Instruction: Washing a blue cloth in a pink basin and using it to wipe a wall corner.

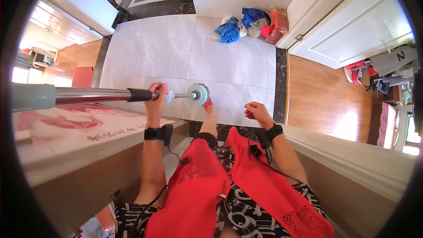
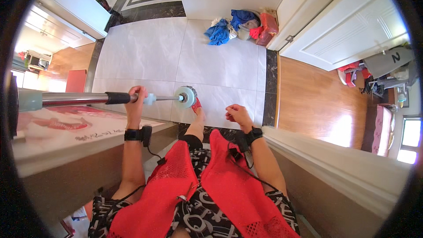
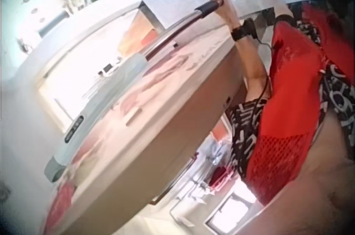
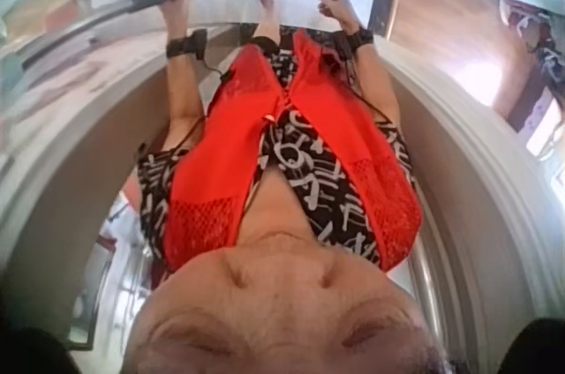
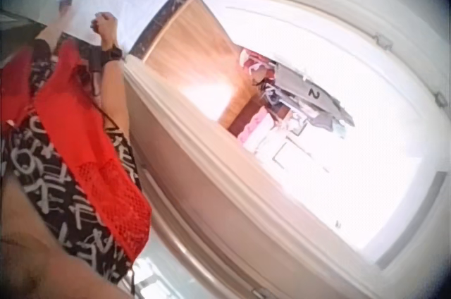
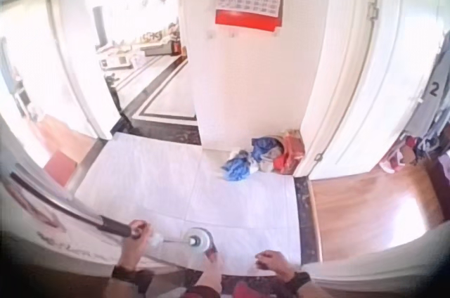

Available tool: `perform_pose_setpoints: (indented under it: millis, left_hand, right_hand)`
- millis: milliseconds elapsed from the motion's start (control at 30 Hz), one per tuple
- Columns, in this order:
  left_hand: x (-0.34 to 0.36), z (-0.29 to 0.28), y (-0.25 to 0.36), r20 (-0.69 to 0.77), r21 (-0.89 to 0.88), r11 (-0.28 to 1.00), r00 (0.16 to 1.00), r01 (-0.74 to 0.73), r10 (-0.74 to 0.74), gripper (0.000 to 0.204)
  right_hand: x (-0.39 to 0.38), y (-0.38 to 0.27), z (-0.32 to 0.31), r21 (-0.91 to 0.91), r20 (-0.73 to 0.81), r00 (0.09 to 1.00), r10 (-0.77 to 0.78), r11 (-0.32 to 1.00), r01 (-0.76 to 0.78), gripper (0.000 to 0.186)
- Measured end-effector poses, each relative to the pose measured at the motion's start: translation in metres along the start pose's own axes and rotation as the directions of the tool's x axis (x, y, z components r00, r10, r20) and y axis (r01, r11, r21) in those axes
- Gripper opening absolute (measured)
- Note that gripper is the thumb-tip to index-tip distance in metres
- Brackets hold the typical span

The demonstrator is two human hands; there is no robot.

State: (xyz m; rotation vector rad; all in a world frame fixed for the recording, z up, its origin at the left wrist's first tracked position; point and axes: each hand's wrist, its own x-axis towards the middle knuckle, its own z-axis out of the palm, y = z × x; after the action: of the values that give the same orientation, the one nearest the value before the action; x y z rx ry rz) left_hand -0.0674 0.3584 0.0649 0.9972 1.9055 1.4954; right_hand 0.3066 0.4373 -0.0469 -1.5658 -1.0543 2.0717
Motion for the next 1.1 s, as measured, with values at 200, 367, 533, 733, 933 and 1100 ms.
perform_pose_setpoints:
  millis: [200,367,533,733,933,1100]
  left_hand:
    - [0.086,0.03,-0.03,-0.048,-0.117,0.98,0.984,0.163,-0.169,0.03]
    - [0.16,0.036,-0.052,-0.051,-0.107,0.969,0.972,0.222,-0.229,0.032]
    - [0.205,0.028,-0.054,-0.065,0.011,0.957,0.955,0.291,-0.289,0.031]
    - [0.249,0.023,-0.099,-0.074,0.052,0.942,0.942,0.332,-0.328,0.027]
    - [0.308,0.003,-0.106,-0.126,0.195,0.887,0.907,0.419,-0.401,0.021]
    - [0.341,-0.013,-0.113,-0.277,0.212,0.832,0.848,0.513,-0.453,0.023]
  right_hand:
    - [0.034,0.039,-0.121,-0.376,-0.323,0.944,-0.065,0.924,-0.065,0.02]
    - [0.007,0.037,-0.162,-0.257,-0.484,0.85,0.206,0.895,-0.364,0.022]
    - [0.034,0.029,-0.11,-0.08,-0.462,0.83,0.312,0.918,-0.389,0.021]
    - [0.119,-0.028,-0.082,-0.296,-0.225,0.896,0.382,0.849,-0.437,0.02]
    - [0.252,-0.124,-0.11,-0.333,-0.33,0.933,0.14,0.908,-0.254,0.02]
    - [0.347,-0.238,-0.091,-0.319,-0.214,0.976,0.044,0.941,-0.112,0.02]
